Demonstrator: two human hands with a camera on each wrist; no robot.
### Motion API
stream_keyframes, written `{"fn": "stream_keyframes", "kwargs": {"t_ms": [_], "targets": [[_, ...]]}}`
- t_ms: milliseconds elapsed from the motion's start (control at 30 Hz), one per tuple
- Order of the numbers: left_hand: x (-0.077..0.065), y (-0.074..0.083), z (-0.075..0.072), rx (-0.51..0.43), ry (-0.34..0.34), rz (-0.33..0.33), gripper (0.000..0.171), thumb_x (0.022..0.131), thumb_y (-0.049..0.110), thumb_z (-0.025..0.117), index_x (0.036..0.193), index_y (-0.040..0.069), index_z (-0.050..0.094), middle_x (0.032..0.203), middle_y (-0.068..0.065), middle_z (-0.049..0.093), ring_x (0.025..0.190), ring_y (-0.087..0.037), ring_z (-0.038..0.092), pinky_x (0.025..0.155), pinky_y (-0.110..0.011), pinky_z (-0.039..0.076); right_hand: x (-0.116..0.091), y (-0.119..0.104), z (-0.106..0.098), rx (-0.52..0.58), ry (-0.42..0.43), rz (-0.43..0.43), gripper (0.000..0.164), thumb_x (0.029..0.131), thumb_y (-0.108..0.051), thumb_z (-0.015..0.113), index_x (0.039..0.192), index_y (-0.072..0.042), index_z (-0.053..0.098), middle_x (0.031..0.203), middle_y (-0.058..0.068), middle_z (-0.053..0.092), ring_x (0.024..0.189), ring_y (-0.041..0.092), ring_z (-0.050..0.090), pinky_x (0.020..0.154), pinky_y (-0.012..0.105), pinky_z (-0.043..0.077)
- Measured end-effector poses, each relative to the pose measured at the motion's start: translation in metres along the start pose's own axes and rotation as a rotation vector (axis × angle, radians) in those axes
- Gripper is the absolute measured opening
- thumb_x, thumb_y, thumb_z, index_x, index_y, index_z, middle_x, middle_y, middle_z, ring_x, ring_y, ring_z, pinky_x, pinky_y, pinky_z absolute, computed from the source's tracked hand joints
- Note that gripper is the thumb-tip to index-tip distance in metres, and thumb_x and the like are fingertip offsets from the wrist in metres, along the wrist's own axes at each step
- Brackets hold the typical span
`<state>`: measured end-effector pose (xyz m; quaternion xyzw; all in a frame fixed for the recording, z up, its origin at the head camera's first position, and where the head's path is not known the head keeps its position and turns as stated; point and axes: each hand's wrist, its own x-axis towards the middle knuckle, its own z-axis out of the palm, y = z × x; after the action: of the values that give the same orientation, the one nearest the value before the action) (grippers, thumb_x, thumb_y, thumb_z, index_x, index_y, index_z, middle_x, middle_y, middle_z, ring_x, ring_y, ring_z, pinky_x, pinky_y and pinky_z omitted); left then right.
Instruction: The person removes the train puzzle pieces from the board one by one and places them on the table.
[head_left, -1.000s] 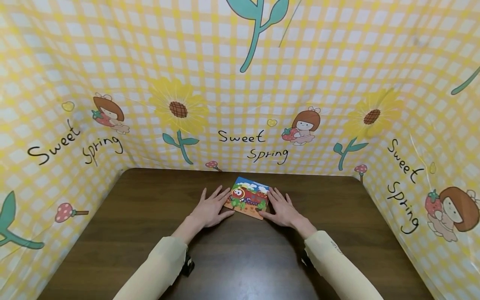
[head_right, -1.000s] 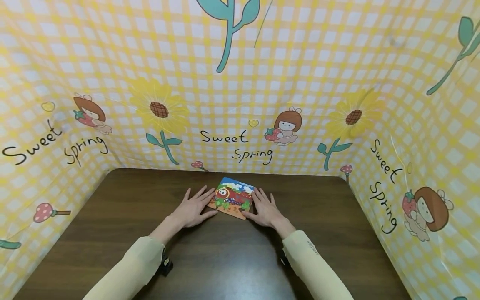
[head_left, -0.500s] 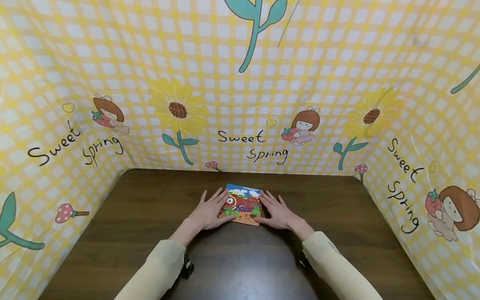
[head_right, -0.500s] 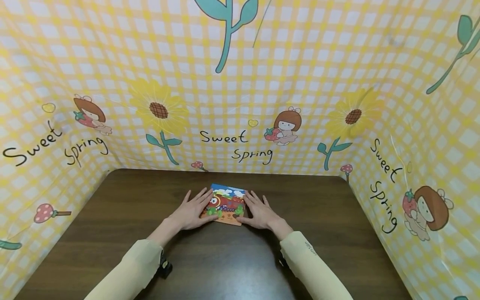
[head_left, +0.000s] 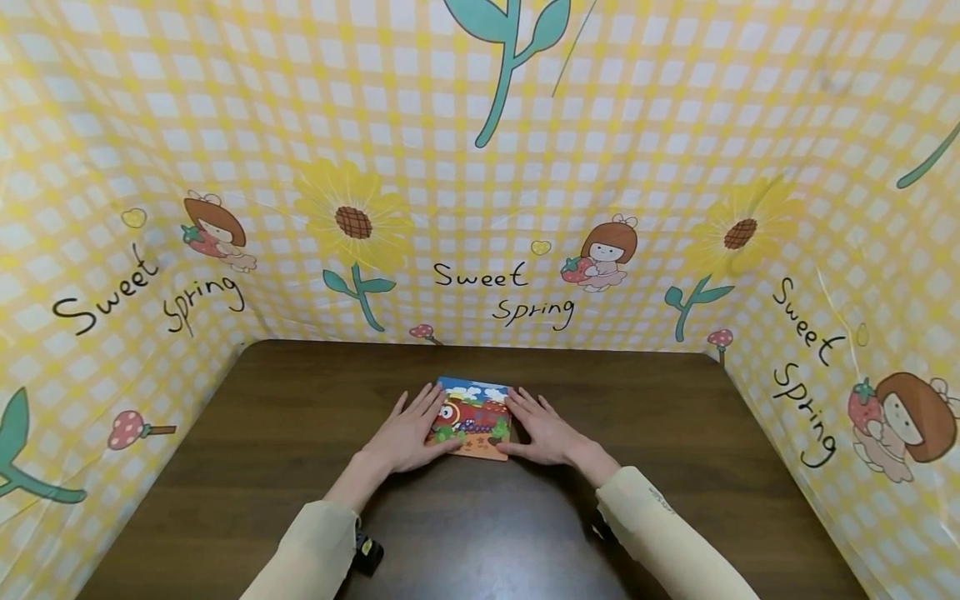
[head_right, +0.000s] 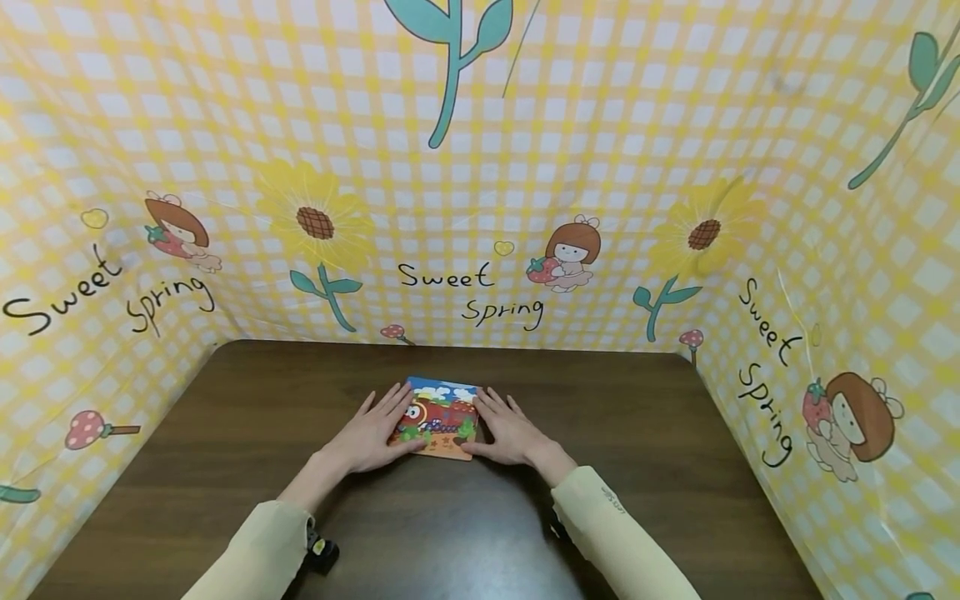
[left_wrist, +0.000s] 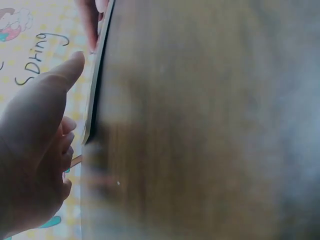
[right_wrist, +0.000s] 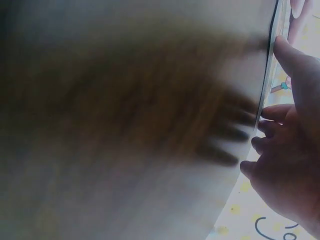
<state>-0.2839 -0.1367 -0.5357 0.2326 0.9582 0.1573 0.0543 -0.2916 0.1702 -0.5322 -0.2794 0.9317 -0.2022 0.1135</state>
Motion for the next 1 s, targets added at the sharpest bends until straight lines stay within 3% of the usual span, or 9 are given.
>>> {"fn": "stream_keyframes", "kwargs": {"t_ms": [167, 333, 533, 700, 1000], "targets": [[-0.008, -0.002, 0.000, -0.033, -0.003, -0.024, 0.103, 0.105, 0.071, 0.058, 0.175, 0.004, 0.024, 0.185, -0.016, 0.017, 0.173, -0.038, 0.017, 0.138, -0.069, 0.012, 0.002, -0.001, 0.002, 0.016, -0.013, -0.022, 0.094, 0.107, -0.058, 0.065, 0.174, -0.003, 0.028, 0.185, 0.017, 0.018, 0.174, 0.038, 0.012, 0.139, 0.067, 0.012], [-0.016, -0.003, -0.002, -0.041, -0.012, -0.039, 0.105, 0.104, 0.073, 0.058, 0.175, 0.003, 0.025, 0.185, -0.017, 0.016, 0.173, -0.040, 0.017, 0.138, -0.070, 0.012, 0.010, 0.012, 0.016, 0.048, 0.020, -0.101, 0.099, 0.105, -0.073, 0.056, 0.175, -0.007, 0.030, 0.185, 0.013, 0.021, 0.175, 0.034, 0.013, 0.139, 0.066, 0.013], [-0.023, -0.006, -0.002, -0.036, -0.014, -0.051, 0.105, 0.104, 0.072, 0.059, 0.175, 0.003, 0.024, 0.185, -0.017, 0.016, 0.173, -0.039, 0.016, 0.138, -0.069, 0.012, 0.009, -0.007, 0.008, 0.022, -0.040, -0.063, 0.096, 0.106, -0.061, 0.065, 0.175, -0.006, 0.028, 0.186, 0.012, 0.017, 0.175, 0.035, 0.012, 0.139, 0.066, 0.013], [-0.025, -0.008, 0.002, -0.028, -0.013, -0.043, 0.104, 0.104, 0.070, 0.060, 0.174, 0.002, 0.024, 0.185, -0.018, 0.017, 0.173, -0.040, 0.017, 0.138, -0.069, 0.013, 0.009, -0.014, 0.008, -0.006, -0.048, -0.063, 0.093, 0.107, -0.059, 0.064, 0.175, -0.006, 0.028, 0.186, 0.013, 0.017, 0.174, 0.036, 0.013, 0.139, 0.065, 0.014], [-0.029, -0.008, 0.005, -0.003, -0.010, -0.065, 0.108, 0.103, 0.074, 0.058, 0.175, 0.001, 0.023, 0.185, -0.018, 0.015, 0.173, -0.038, 0.016, 0.138, -0.067, 0.015, 0.014, -0.003, 0.018, 0.056, -0.006, -0.116, 0.101, 0.104, -0.074, 0.057, 0.175, -0.009, 0.028, 0.186, 0.012, 0.018, 0.174, 0.036, 0.012, 0.137, 0.071, 0.011]]}}
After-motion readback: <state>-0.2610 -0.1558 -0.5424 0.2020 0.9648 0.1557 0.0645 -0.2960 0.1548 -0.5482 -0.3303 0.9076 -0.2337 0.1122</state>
